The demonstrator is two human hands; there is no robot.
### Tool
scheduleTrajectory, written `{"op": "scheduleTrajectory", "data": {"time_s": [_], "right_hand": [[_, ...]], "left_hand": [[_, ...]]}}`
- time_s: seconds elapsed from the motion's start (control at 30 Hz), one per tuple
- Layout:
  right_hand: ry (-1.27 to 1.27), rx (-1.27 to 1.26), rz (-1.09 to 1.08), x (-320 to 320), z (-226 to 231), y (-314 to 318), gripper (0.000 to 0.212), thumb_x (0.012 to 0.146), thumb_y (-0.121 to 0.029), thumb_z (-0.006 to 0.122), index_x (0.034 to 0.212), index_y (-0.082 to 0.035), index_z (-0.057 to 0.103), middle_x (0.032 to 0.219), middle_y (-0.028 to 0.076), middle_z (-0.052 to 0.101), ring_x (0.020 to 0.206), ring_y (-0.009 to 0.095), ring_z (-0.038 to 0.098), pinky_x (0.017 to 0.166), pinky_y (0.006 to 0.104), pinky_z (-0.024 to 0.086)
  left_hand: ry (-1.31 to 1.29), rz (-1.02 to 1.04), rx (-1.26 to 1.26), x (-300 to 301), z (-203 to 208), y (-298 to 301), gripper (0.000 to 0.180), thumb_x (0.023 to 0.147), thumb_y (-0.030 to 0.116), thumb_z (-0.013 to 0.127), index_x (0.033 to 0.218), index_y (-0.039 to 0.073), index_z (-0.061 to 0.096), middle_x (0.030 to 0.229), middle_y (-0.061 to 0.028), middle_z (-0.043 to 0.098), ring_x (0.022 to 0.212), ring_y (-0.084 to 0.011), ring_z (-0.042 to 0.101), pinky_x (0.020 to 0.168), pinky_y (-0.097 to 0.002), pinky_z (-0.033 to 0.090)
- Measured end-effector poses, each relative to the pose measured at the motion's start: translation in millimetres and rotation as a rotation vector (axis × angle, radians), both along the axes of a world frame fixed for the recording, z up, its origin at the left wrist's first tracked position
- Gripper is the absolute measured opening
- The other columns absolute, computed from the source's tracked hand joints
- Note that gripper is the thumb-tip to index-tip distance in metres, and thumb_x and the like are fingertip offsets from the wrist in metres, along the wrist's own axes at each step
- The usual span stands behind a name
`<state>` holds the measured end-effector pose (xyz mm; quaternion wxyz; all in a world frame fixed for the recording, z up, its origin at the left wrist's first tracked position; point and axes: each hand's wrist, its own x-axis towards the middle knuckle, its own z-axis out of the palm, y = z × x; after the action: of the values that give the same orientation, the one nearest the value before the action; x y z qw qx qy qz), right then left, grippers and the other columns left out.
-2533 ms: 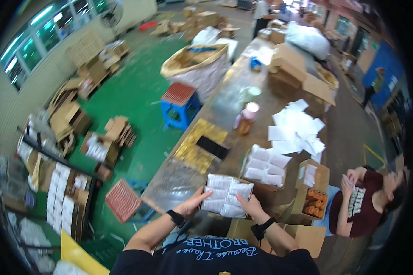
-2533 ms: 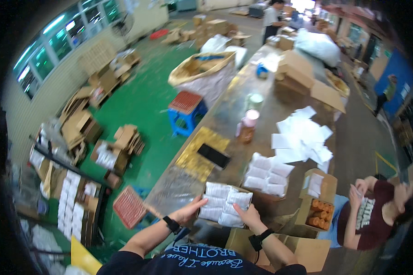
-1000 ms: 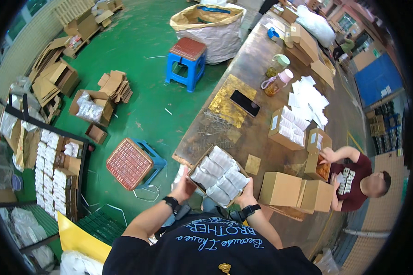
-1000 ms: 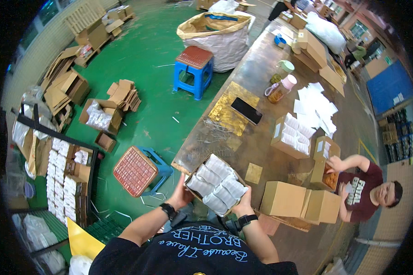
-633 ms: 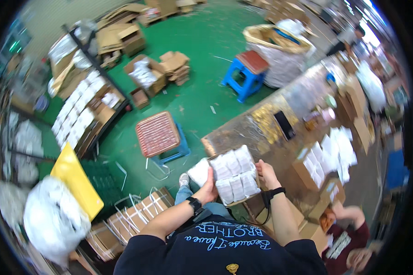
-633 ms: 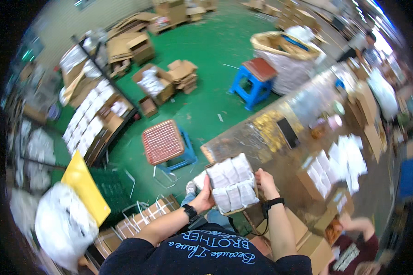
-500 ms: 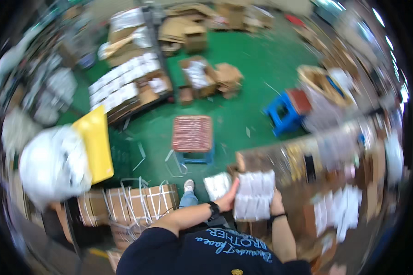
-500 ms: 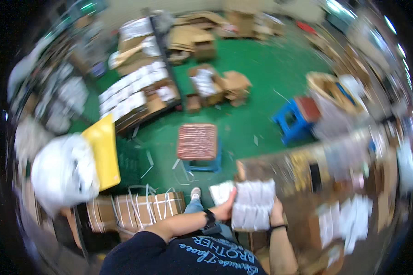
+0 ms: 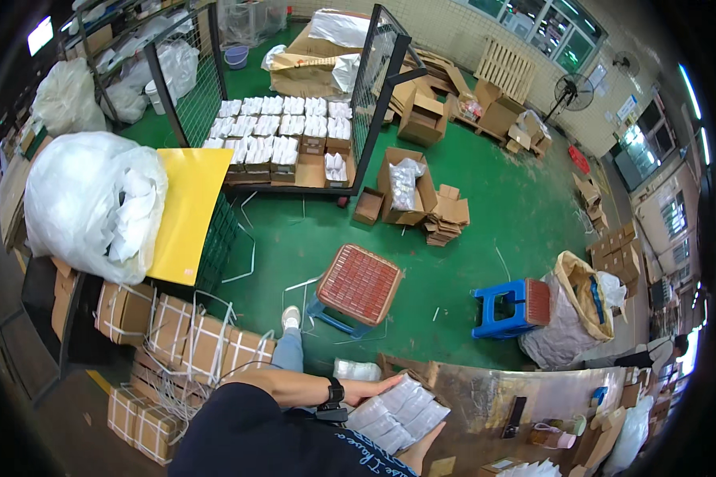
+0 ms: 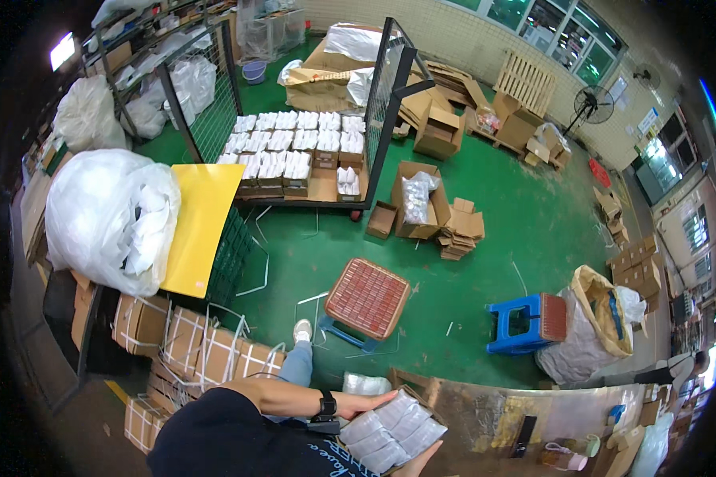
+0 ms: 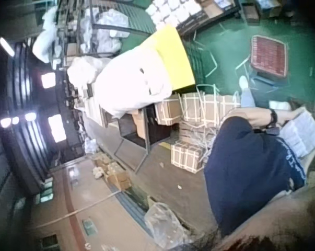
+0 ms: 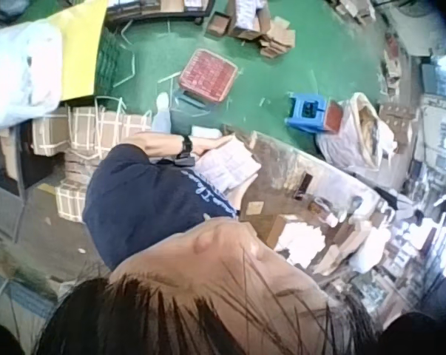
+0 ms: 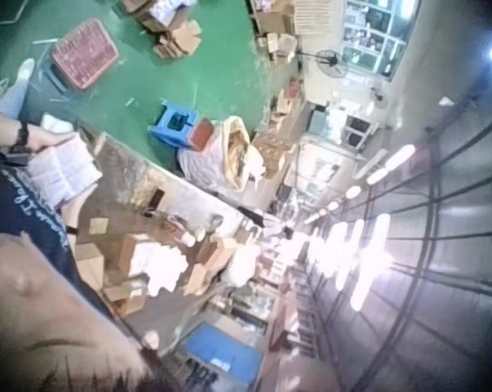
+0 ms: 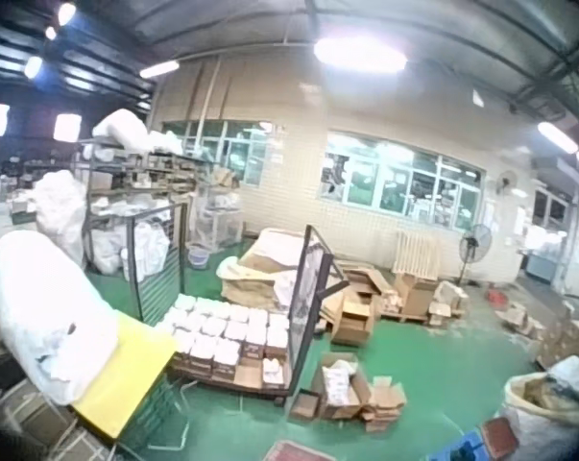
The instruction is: The person is assembling cardboard boxes and filling them with white padded bags of products in a factory or warehouse setting.
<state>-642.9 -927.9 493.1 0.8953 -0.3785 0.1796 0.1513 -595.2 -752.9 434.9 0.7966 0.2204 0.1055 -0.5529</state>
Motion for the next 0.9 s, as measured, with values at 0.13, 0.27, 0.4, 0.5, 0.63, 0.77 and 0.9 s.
{"op": "scheduleTrajectory", "data": {"time_s": [0.13, 0.27, 0.4, 0.5, 0.63, 0.77, 0.9], "right_hand": [[0.077, -0.064, -0.092, 31, -37, 54, 0.073, 0.087, -0.067, 0.017, 0.137, -0.015, 0.033, 0.139, 0.006, 0.038, 0.125, 0.028, 0.038, 0.104, 0.0418, 0.030], [0.012, -0.127, -0.074, 123, -29, 185, 0.074, 0.087, -0.067, 0.017, 0.138, -0.015, 0.031, 0.139, 0.006, 0.037, 0.125, 0.028, 0.037, 0.104, 0.0418, 0.030], [0.000, -0.168, 0.030, 190, -4, 292, 0.074, 0.087, -0.067, 0.017, 0.138, -0.015, 0.030, 0.140, 0.006, 0.036, 0.126, 0.028, 0.037, 0.104, 0.0418, 0.030], [0.020, -0.055, 0.192, 250, 15, 364, 0.077, 0.087, -0.068, 0.019, 0.140, -0.013, 0.027, 0.142, 0.007, 0.032, 0.129, 0.029, 0.033, 0.106, 0.0426, 0.026], [0.078, 0.073, 0.364, 319, -2, 428, 0.077, 0.086, -0.068, 0.022, 0.138, -0.011, 0.030, 0.139, 0.008, 0.037, 0.126, 0.028, 0.037, 0.105, 0.0421, 0.029], [0.160, 0.147, 0.548, 391, -2, 494, 0.077, 0.087, -0.067, 0.025, 0.136, -0.010, 0.033, 0.135, 0.008, 0.042, 0.123, 0.026, 0.041, 0.103, 0.0408, 0.031], [0.144, 0.064, 0.746, 465, 5, 565, 0.077, 0.086, -0.067, 0.028, 0.135, -0.009, 0.036, 0.133, 0.010, 0.045, 0.120, 0.026, 0.044, 0.101, 0.0407, 0.034]], "left_hand": [[-0.194, 0.053, 0.104, 63, 10, 83, 0.076, 0.085, 0.062, 0.042, 0.138, 0.008, 0.029, 0.140, -0.0059, 0.034, 0.122, -0.0170, 0.039, 0.099, -0.0340, 0.037], [-0.268, 0.086, 0.122, 137, 16, 193, 0.076, 0.088, 0.059, 0.039, 0.142, 0.008, 0.022, 0.144, -0.0074, 0.026, 0.131, -0.0172, 0.025, 0.104, -0.0334, 0.028], [-0.241, 0.168, 0.229, 186, 11, 305, 0.070, 0.089, 0.057, 0.040, 0.129, 0.000, 0.041, 0.126, -0.0107, 0.050, 0.116, -0.0177, 0.046, 0.096, -0.0307, 0.038], [-0.209, 0.327, 0.421, 210, 30, 376, 0.069, 0.089, 0.057, 0.040, 0.128, 0.000, 0.042, 0.125, -0.0107, 0.050, 0.115, -0.0162, 0.046, 0.094, -0.0310, 0.040], [-0.144, 0.422, 0.513, 238, 55, 454, 0.066, 0.091, 0.056, 0.036, 0.135, 0.008, 0.036, 0.134, -0.0068, 0.042, 0.120, -0.0168, 0.040, 0.099, -0.0335, 0.035], [-0.064, 0.744, 0.534, 271, 63, 511, 0.065, 0.091, 0.055, 0.038, 0.134, 0.007, 0.037, 0.133, -0.0052, 0.043, 0.120, -0.0170, 0.040, 0.100, -0.0331, 0.033], [-0.007, 0.923, 0.567, 311, 61, 565, 0.061, 0.093, 0.052, 0.035, 0.130, 0.004, 0.040, 0.129, -0.0057, 0.047, 0.116, -0.0174, 0.044, 0.098, -0.0322, 0.035]]}}
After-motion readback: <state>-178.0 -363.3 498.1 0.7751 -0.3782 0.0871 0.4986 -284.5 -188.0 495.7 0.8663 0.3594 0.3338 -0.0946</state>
